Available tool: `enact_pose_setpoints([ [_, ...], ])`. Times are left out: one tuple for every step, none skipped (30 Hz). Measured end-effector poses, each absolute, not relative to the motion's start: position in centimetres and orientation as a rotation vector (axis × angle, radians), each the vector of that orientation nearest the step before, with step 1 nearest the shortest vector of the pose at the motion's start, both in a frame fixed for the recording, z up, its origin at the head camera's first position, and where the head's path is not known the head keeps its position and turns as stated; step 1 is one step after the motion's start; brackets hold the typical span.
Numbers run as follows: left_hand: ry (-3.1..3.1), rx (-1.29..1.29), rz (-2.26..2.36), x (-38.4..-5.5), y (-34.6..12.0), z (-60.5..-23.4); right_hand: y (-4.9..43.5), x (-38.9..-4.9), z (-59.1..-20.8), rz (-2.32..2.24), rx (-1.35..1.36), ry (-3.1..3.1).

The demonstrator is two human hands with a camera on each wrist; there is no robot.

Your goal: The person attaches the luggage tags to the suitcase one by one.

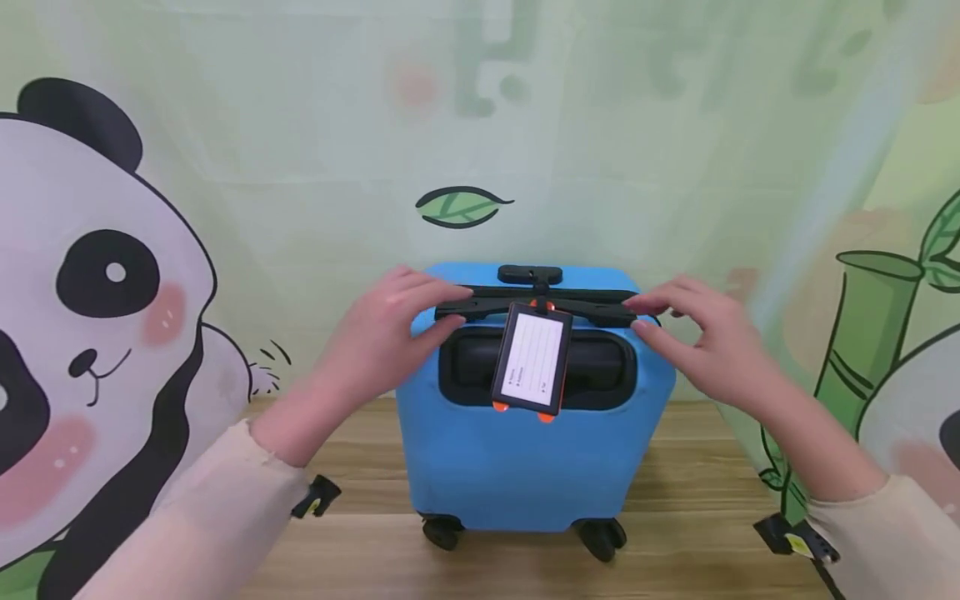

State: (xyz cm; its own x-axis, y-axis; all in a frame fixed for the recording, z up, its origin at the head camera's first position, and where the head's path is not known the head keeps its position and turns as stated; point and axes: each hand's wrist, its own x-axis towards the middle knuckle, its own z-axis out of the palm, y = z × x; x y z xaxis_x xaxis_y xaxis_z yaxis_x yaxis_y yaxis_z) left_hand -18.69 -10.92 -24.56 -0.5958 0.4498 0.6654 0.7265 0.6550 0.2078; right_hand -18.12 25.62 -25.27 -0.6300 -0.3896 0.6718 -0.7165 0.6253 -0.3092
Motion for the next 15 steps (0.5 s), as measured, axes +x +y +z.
enact_pose_setpoints([
  [-2.293, -0.893, -0.617, -18.4, -11.7, -24.8, 26.3, -17.8, -25.6, 0.76, 0.848, -2.287],
  [-2.286, -0.882, -0.611, -18.1, -12.4, -25.1, 27.0, -17.5, -26.0, 0.744, 0.818, -2.295],
  [-2.281, -0.867, -0.606, -17.8, -13.2, -25.4, 27.7, -17.2, -26.4, 0.723, 0.783, -2.307],
  [-2.278, -0.848, -0.599, -17.6, -13.9, -25.8, 28.4, -16.8, -26.8, 0.711, 0.746, -2.324],
  [-2.275, -0.827, -0.592, -17.3, -14.6, -26.3, 29.2, -16.5, -27.3, 0.696, 0.714, -2.335],
  [-2.275, -0.803, -0.58, -17.1, -15.3, -26.8, 29.9, -16.2, -27.8, 0.677, 0.682, -2.354],
  [-2.275, -0.778, -0.568, -16.9, -16.0, -27.4, 30.7, -15.9, -28.5, 0.657, 0.649, -2.378],
  [-2.27, -0.759, -0.553, -16.7, -16.7, -28.0, 31.4, -15.6, -29.1, 0.635, 0.62, -2.399],
  [-2.266, -0.738, -0.537, -16.6, -17.3, -28.7, 32.1, -15.4, -29.9, 0.623, 0.6, -2.416],
  [-2.266, -0.718, -0.52, -16.6, -18.0, -29.4, 32.7, -15.2, -30.6, 0.62, 0.585, -2.433],
  [-2.267, -0.702, -0.501, -16.5, -18.6, -30.2, 33.2, -15.1, -31.4, 0.613, 0.569, -2.45],
  [-2.272, -0.69, -0.482, -16.4, -19.3, -31.0, 33.7, -14.9, -32.2, 0.611, 0.548, -2.473],
  [-2.278, -0.68, -0.465, -16.4, -19.9, -31.8, 34.0, -14.7, -33.0, 0.61, 0.527, -2.491],
  [-2.287, -0.673, -0.449, -16.4, -20.4, -32.6, 34.4, -14.6, -33.8, 0.613, 0.511, -2.502],
  [-2.305, -0.66, -0.431, -16.3, -20.9, -33.4, 34.7, -14.5, -34.6, 0.62, 0.493, -2.514],
])
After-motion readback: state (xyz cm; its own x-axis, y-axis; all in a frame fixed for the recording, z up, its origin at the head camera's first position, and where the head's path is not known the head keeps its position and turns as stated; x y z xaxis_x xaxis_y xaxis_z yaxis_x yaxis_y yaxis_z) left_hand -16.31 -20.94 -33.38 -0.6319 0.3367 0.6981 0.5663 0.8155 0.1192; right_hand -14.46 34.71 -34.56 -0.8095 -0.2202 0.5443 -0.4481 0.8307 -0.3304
